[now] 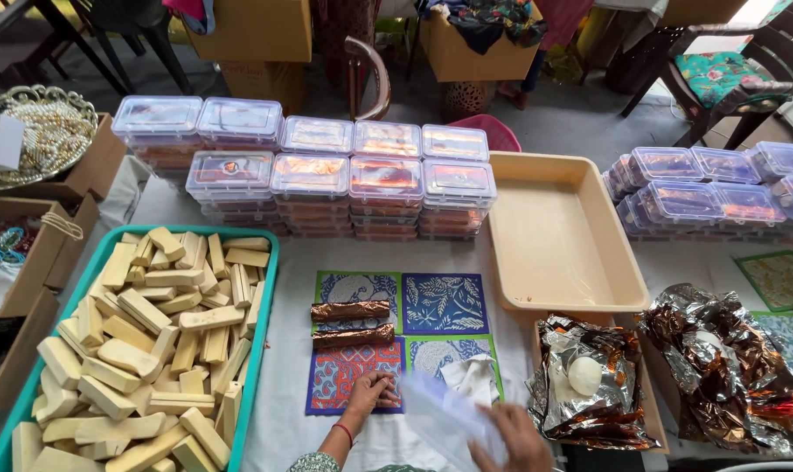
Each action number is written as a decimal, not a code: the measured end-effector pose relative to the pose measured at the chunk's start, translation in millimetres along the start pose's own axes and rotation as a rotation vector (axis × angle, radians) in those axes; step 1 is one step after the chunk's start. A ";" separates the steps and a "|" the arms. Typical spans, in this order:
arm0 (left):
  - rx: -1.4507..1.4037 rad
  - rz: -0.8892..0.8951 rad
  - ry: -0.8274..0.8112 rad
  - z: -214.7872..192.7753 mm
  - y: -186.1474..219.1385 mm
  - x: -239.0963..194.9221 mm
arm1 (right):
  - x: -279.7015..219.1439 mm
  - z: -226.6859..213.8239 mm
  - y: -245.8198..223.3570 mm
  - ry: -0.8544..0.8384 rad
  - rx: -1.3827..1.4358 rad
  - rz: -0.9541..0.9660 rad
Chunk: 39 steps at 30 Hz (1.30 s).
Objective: The person wraps rectangular soap bars in copper-colored foil, folding the edges to seal them. They place the wrapped bars into small clear plastic containers and stack them. The person also wipes a soap bar with a white cloth and places it into a container.
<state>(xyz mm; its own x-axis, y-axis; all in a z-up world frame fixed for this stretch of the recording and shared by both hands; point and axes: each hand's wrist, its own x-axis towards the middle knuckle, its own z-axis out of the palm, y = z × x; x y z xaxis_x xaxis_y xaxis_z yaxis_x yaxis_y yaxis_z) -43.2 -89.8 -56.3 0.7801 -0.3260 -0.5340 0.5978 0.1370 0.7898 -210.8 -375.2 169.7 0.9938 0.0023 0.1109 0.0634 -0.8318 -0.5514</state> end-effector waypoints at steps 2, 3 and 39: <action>-0.029 -0.002 -0.015 4.5 -3.1 3.7 | 53.5 0.4 -35.7 0.021 -0.009 -0.001; -0.077 -0.054 0.020 8.1 -1.7 3.8 | 65.5 5.4 -41.2 0.160 0.254 0.150; -0.208 0.186 -0.001 87.1 120.5 -60.6 | 196.9 112.3 88.6 -0.085 1.168 0.554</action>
<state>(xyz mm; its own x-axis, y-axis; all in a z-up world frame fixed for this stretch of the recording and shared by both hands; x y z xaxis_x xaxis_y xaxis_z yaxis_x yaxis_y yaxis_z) -34.6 -135.0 97.5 0.8799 -0.2779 -0.3853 0.4695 0.3838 0.7952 0.7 -386.1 49.8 0.9131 -0.1134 -0.3918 -0.3574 0.2402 -0.9025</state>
